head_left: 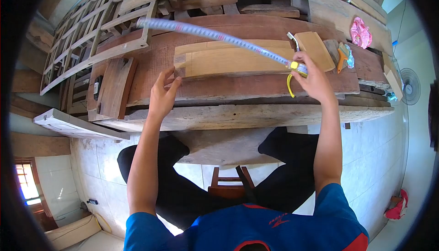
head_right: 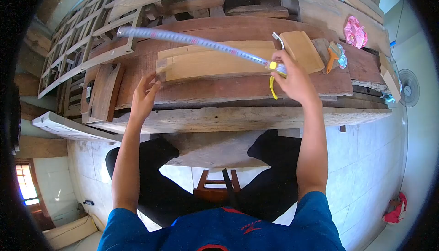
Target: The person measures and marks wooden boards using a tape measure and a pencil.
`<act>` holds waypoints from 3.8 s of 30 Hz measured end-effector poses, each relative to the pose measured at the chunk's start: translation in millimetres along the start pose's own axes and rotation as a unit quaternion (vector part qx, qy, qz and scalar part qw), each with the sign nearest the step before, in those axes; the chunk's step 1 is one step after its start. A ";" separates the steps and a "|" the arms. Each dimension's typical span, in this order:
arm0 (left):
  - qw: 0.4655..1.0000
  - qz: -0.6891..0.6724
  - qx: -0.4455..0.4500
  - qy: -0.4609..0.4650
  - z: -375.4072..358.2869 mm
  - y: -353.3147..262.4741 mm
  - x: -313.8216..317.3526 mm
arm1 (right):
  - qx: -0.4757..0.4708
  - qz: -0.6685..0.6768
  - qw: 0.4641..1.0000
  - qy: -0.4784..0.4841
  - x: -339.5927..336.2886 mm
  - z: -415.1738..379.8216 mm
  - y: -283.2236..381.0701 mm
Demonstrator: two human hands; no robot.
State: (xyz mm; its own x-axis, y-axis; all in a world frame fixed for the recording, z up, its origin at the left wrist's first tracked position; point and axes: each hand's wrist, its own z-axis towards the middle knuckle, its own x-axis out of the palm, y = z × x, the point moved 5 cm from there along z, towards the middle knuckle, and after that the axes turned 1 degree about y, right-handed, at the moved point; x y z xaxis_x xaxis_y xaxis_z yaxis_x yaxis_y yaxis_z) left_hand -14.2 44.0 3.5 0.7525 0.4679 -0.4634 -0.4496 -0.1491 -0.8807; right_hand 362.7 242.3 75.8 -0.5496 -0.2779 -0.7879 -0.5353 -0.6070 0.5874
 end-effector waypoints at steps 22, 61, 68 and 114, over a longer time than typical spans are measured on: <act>0.993 -0.079 0.006 -0.090 48.0 15.1 -12.8 | 0.022 0.043 0.993 -0.104 -12.1 21.8 -67.8; 0.985 0.144 0.018 -0.096 71.3 -7.4 2.1 | 0.001 -0.091 0.979 -0.183 2.5 74.5 -81.2; 0.988 0.123 0.002 -0.090 72.0 -0.6 -0.1 | 0.030 -0.106 0.980 -0.164 1.3 73.1 -80.5; 0.989 0.142 -0.027 -0.023 60.5 -2.7 7.4 | 0.048 -0.291 0.953 -0.067 10.9 81.1 -63.1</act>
State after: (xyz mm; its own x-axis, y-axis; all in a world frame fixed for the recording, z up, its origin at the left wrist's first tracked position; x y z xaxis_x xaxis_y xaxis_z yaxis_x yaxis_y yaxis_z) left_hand -36.5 100.6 8.3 0.5762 0.4393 -0.6892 -0.6125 -0.3261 -0.7200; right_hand 338.5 338.0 45.1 -0.2152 0.1865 -0.9586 -0.8267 -0.5573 0.0772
